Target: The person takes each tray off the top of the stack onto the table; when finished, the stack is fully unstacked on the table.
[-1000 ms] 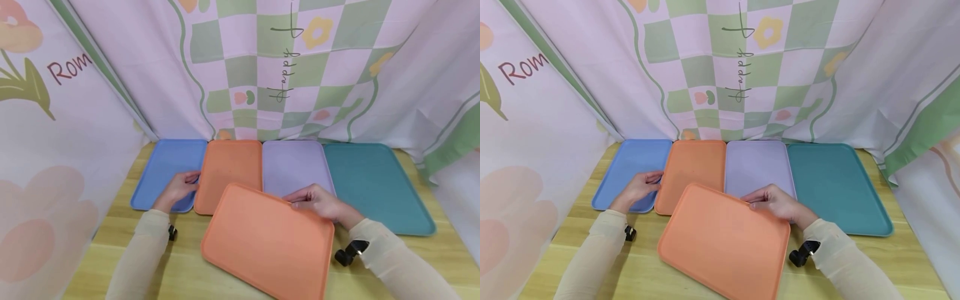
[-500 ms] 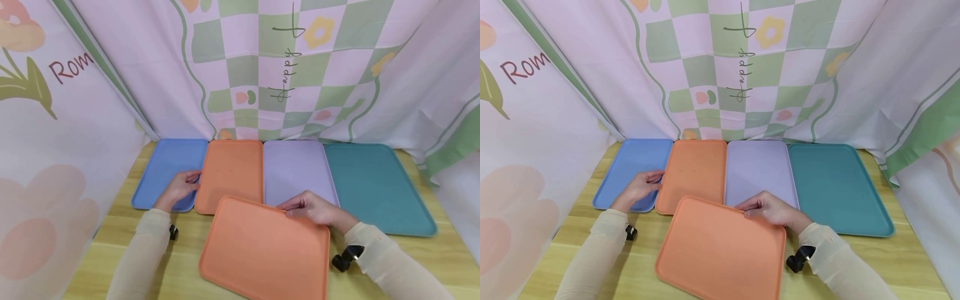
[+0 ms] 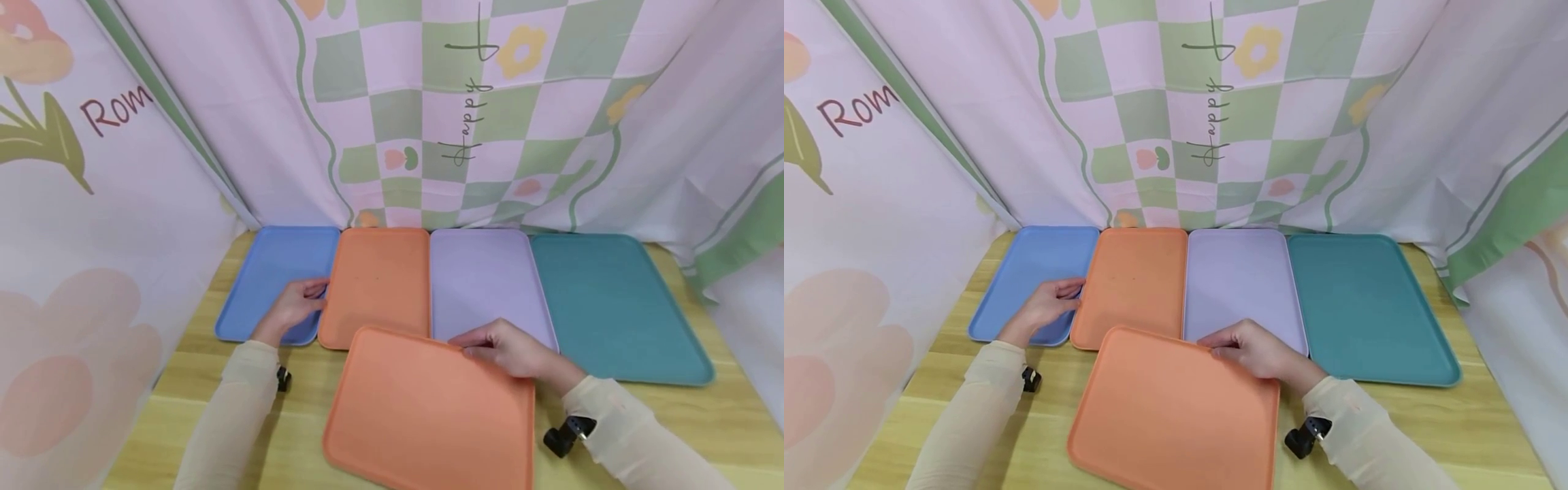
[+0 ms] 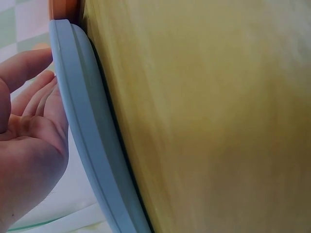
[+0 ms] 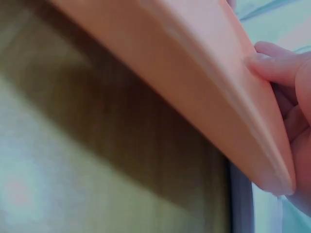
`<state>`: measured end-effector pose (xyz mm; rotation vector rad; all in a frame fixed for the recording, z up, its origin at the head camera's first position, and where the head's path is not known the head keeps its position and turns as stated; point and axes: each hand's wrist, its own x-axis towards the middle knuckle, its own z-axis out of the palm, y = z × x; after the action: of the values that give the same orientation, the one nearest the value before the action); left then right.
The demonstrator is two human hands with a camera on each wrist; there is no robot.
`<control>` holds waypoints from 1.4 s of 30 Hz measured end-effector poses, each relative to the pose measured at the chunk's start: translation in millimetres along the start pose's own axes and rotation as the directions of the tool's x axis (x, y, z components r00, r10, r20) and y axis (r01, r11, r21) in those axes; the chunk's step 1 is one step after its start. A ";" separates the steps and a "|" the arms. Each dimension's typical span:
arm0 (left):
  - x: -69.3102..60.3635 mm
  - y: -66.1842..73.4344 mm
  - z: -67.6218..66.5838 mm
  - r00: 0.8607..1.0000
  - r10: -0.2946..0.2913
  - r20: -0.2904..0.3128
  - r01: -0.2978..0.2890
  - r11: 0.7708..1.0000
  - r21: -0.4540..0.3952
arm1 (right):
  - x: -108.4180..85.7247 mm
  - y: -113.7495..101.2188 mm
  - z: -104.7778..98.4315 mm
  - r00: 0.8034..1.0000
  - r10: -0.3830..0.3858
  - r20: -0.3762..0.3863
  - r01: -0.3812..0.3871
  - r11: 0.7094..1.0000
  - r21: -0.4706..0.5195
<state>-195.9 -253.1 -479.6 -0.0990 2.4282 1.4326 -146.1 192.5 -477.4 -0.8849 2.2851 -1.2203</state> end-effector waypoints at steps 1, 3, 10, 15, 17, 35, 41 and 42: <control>0.0 -0.2 -0.1 1.000 0.004 0.000 -0.004 1.000 0.001 | -0.3 0.1 1.9 1.000 -0.010 0.000 0.010 1.000 -0.009; -0.2 -0.5 -0.3 1.000 0.007 0.001 -0.007 1.000 -0.002 | -1.4 -0.8 5.2 0.999 -0.035 0.005 0.035 0.999 -0.035; -0.5 -0.8 0.9 1.000 0.009 0.003 -0.009 1.000 -0.019 | -4.5 -6.3 14.8 0.989 -0.148 -0.002 0.146 0.975 -0.167; -0.2 -0.4 1.4 1.000 0.024 0.003 -0.024 1.000 -0.012 | -7.5 -5.3 20.8 0.984 -0.171 -0.051 0.156 0.963 -0.221; -0.4 0.1 1.2 1.000 0.028 0.003 -0.028 1.000 -0.011 | -7.7 -4.8 23.1 0.981 -0.183 -0.062 0.165 0.960 -0.225; -3.8 4.9 -0.6 1.000 0.011 0.019 -0.011 1.000 -0.002 | -5.6 -3.9 43.0 0.907 -0.371 -0.202 0.251 0.859 -0.447; -4.9 7.0 0.0 1.000 -0.004 0.020 0.004 1.000 0.005 | -6.2 -8.9 44.7 0.919 -0.332 -0.211 0.217 0.875 -0.433; -4.8 7.4 0.0 1.000 -0.006 0.020 0.006 1.000 0.007 | -6.0 -9.4 44.9 0.922 -0.327 -0.210 0.213 0.877 -0.430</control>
<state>-193.0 -249.9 -471.8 -0.0891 2.4144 1.4159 -111.4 166.5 -493.4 -1.2920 2.7753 -1.0509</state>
